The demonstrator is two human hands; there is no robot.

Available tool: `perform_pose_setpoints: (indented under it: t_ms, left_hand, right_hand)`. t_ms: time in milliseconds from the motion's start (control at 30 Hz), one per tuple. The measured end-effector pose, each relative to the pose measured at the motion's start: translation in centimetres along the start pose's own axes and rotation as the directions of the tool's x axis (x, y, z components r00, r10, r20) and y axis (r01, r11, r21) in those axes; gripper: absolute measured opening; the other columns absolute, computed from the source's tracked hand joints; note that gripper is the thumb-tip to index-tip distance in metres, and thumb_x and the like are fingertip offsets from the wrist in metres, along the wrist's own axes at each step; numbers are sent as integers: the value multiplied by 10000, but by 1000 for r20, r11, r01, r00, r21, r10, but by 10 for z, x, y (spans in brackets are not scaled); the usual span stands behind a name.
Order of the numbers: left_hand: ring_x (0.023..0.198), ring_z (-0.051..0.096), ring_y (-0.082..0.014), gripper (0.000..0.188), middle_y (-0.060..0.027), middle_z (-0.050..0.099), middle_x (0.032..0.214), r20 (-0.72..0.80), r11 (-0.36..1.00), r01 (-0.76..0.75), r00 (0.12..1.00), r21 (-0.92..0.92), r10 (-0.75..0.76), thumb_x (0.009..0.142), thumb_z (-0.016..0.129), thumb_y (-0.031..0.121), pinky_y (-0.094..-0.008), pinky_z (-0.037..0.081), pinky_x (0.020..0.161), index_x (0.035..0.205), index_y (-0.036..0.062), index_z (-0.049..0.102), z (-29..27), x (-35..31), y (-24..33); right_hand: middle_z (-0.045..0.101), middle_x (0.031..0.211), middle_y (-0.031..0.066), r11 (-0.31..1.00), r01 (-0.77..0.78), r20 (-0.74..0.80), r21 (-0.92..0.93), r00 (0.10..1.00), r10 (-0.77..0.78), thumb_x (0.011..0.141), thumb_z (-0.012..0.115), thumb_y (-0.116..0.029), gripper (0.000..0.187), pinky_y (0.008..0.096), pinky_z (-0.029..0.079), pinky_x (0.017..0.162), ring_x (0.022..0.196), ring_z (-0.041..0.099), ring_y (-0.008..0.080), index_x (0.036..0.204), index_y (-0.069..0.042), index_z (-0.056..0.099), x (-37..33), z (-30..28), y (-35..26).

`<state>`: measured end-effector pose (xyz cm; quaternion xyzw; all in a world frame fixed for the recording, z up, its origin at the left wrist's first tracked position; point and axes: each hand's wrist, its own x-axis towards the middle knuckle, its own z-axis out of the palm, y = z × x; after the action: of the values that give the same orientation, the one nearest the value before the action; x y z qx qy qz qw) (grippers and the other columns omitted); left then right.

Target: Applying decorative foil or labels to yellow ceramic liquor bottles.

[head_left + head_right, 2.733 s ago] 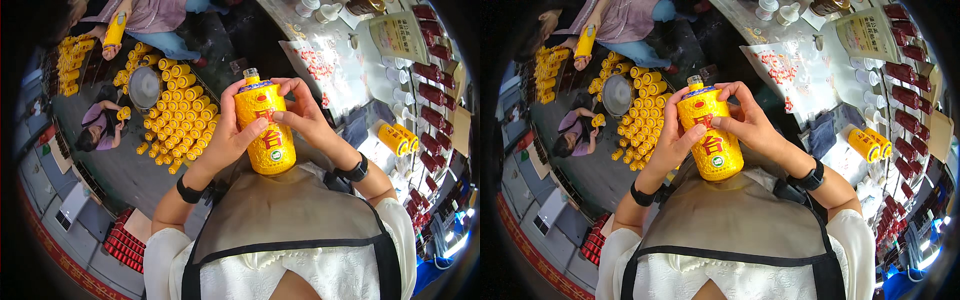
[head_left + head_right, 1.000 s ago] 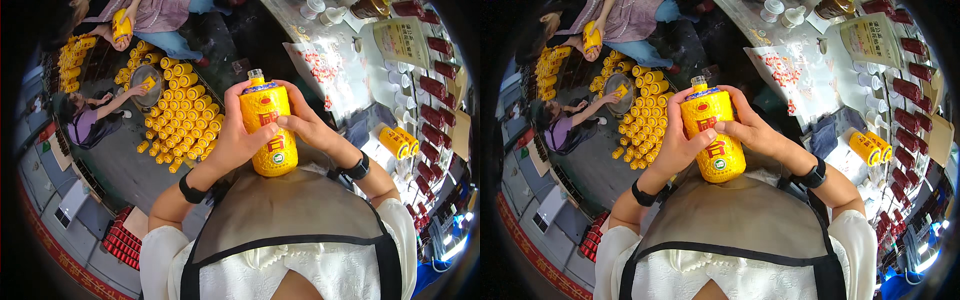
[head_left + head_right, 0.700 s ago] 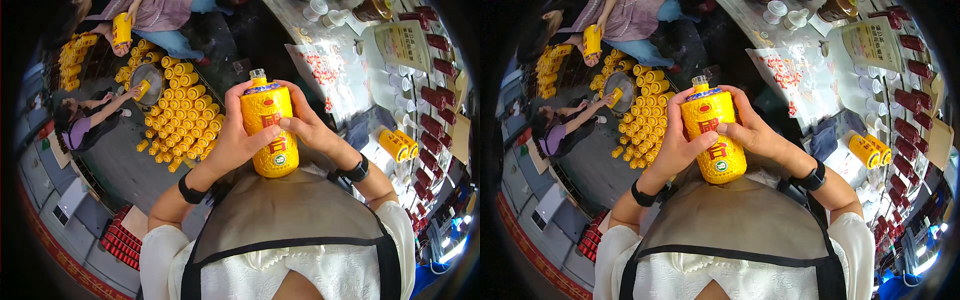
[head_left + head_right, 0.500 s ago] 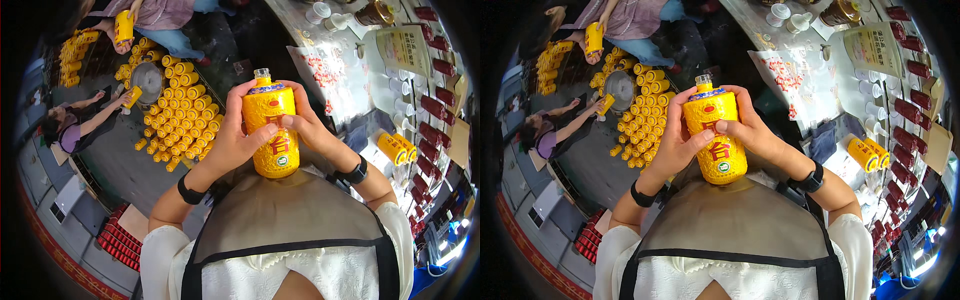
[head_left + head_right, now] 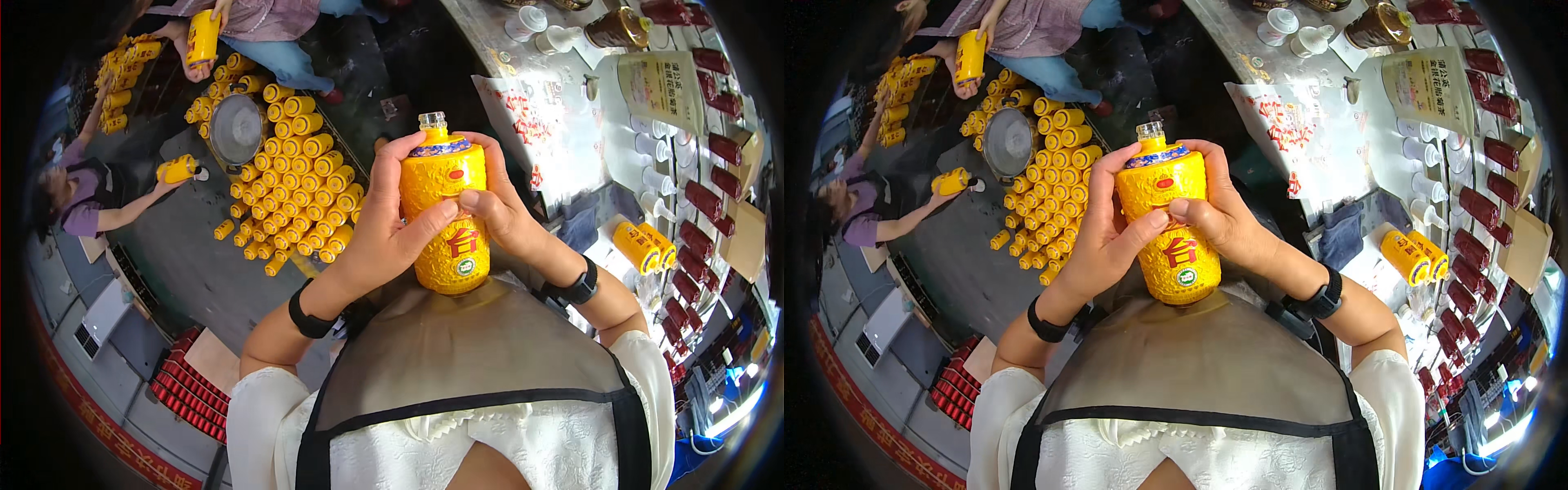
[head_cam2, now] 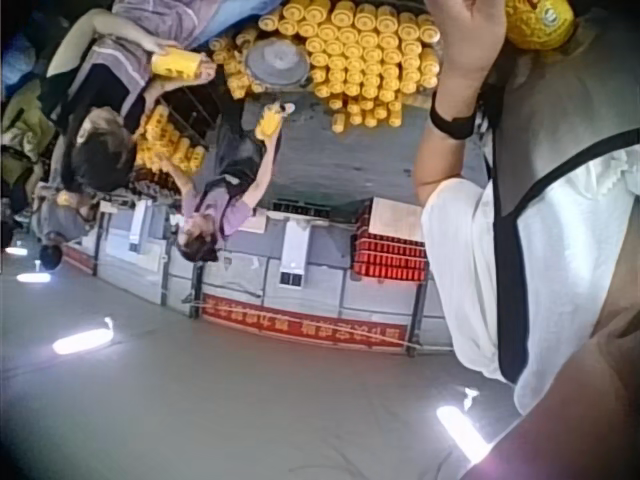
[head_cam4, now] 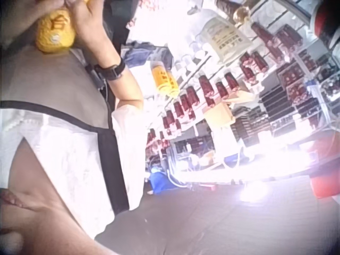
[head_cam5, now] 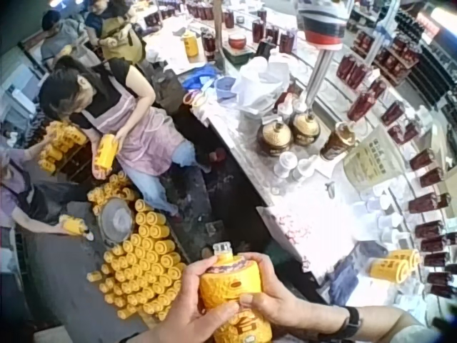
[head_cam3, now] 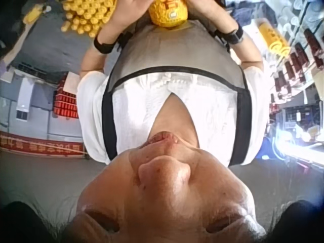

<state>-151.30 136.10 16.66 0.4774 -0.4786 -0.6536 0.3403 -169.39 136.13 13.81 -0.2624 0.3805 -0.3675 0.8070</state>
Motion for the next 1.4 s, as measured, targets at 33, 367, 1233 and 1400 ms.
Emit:
perform_pose_setpoints:
  t_ms: [33, 367, 1233, 1400]
  left_hand:
    - [1216, 447, -200, 623, -119, 407, 1284, 23, 1000, 5, 1000, 22, -5, 894, 641, 111, -336, 388, 1036, 1408, 41, 295, -2, 0, 1]
    - [1204, 451, -186, 465, -114, 426, 1279, -10, 998, 63, 998, -6, -63, 955, 540, 131, -309, 373, 1034, 1363, 18, 348, -5, 2, -1]
    - [1200, 462, -313, 459, -205, 432, 1284, -44, 964, -29, 998, 266, 42, 960, 559, 174, -383, 368, 1038, 1340, -3, 371, 3, 8, -12]
    - [1217, 444, -210, 422, -138, 438, 1294, -37, 939, -21, 999, 344, 36, 988, 521, 148, -324, 362, 1051, 1353, 14, 358, 3, 7, -16]
  right_hand:
    - [472, 1243, 150, 1000, -4, 5, 6, 1000, 4, 883, 572, -163, 628, 331, 454, 954, 1129, 516, 217, 1397, -124, 213, 0, -1, 1]
    - [461, 1261, 142, 1000, -13, 17, 24, 1000, 13, 898, 538, -194, 601, 318, 439, 969, 1143, 503, 207, 1400, -126, 215, 2, -2, 7]
    - [499, 1169, 143, 994, -79, -119, 73, 989, 88, 881, 577, -233, 549, 313, 493, 873, 1018, 559, 199, 1332, -89, 298, 4, 3, 8]
    - [501, 1172, 139, 993, -80, -110, 92, 990, 90, 885, 566, -255, 542, 318, 492, 880, 1021, 561, 198, 1330, -86, 309, 4, -2, 15]
